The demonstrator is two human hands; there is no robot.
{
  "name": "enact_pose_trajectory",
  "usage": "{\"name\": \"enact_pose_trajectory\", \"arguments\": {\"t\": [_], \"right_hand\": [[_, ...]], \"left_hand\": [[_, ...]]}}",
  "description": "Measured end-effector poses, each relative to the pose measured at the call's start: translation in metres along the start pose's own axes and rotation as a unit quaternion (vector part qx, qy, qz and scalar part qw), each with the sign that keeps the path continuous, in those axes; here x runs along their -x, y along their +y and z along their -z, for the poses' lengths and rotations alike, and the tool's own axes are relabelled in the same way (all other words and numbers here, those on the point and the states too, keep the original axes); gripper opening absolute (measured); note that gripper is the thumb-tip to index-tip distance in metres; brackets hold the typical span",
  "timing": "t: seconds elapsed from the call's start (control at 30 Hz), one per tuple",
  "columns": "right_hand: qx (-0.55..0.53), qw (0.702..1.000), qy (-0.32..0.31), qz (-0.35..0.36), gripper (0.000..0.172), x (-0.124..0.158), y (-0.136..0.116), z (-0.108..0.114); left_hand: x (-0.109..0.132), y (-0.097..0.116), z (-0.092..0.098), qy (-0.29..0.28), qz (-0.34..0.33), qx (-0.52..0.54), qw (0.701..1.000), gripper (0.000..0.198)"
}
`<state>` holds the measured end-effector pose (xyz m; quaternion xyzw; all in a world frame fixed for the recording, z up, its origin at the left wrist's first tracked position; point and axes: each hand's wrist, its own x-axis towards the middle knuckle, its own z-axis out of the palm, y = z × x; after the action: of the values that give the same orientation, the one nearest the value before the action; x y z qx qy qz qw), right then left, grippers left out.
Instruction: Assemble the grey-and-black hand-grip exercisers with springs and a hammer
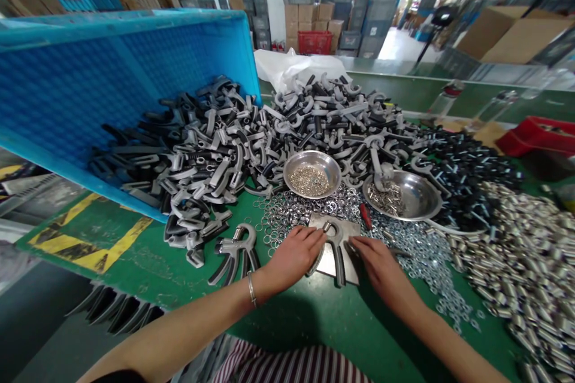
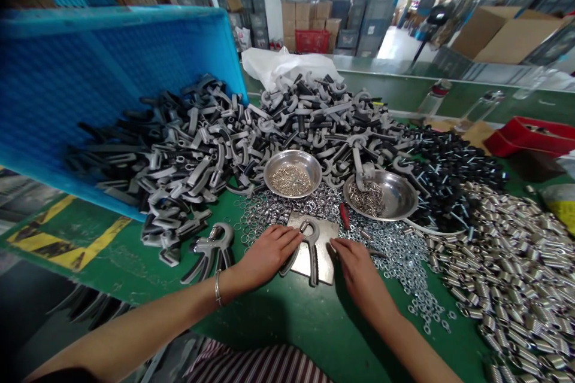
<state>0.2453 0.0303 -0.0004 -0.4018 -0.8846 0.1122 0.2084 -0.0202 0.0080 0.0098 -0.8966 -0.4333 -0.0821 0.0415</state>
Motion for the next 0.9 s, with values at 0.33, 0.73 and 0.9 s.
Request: {"name": "enact_pose_trajectory", "arguments": {"t": [0.33, 0.73, 0.9], "right_hand": [[0.131, 0.981, -0.054, -0.136, 0.042, 0.128, 0.024, 0.037], [-0.218, 0.92, -0.116, -0.305, 0.037, 0.087, -0.013, 0.078], [-0.235, 0.915, -0.139, -0.298, 0.045, 0.048, -0.044, 0.078]], "left_hand": [[0.001, 0.001, -0.006, 0.004, -0.025, 0.004, 1.0, 0.042], [-0.019, -0.018, 0.003, 0.03, 0.156, 0.272, 0.949, 0.028], [-0.021, -0.03, -0.001, -0.026, 0.159, 0.238, 0.958, 0.016]]}}
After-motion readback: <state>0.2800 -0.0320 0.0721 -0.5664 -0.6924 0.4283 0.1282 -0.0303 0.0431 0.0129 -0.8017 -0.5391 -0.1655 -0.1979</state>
